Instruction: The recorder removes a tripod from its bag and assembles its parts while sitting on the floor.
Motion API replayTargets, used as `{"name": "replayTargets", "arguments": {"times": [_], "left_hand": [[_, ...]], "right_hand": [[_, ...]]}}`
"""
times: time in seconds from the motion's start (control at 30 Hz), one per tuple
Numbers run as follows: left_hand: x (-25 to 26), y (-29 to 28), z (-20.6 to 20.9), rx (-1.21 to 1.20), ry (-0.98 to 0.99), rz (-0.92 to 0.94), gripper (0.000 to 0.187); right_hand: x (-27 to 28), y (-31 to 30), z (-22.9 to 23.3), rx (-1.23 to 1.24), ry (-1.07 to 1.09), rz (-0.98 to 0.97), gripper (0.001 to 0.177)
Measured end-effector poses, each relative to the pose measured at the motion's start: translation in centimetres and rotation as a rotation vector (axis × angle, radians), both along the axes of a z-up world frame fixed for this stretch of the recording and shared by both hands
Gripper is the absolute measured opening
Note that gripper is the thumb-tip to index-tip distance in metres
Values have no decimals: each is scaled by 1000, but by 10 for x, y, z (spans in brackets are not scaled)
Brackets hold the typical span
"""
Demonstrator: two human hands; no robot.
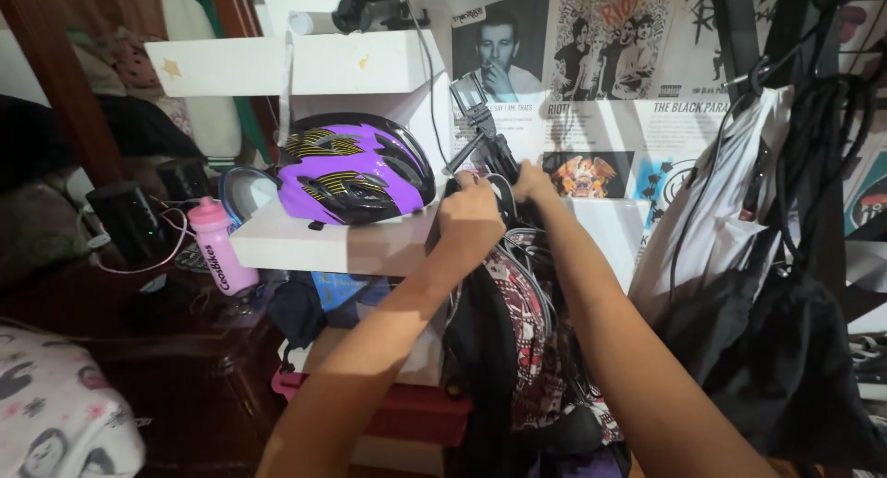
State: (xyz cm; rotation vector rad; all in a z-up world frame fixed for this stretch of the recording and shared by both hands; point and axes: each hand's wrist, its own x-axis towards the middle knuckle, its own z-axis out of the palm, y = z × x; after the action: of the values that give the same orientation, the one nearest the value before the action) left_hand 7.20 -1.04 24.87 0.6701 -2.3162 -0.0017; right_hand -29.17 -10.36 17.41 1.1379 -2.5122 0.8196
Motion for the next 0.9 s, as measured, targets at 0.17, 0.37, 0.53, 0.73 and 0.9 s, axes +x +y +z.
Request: {"name": "replayTargets", "arguments": {"times": [0.17, 0.37, 0.53, 0.73, 0.9], "left_hand": [[-3, 7, -13, -49, 32, 35, 46], [-8, -15, -21, -98, 105, 43, 41], [11, 3, -2, -97, 218, 71, 35], [65, 45, 12, -235, 330, 114, 56], [100, 74, -13, -316, 415, 20, 70]], "right_hand": [[15, 9, -12, -183, 89, 33, 69], [104, 100, 27, -599, 83, 87, 71], [167, 166, 63, -773, 226, 190, 76], [246, 245, 85, -939, 151, 248, 65], [261, 272, 100, -941, 525, 366, 81]]}}
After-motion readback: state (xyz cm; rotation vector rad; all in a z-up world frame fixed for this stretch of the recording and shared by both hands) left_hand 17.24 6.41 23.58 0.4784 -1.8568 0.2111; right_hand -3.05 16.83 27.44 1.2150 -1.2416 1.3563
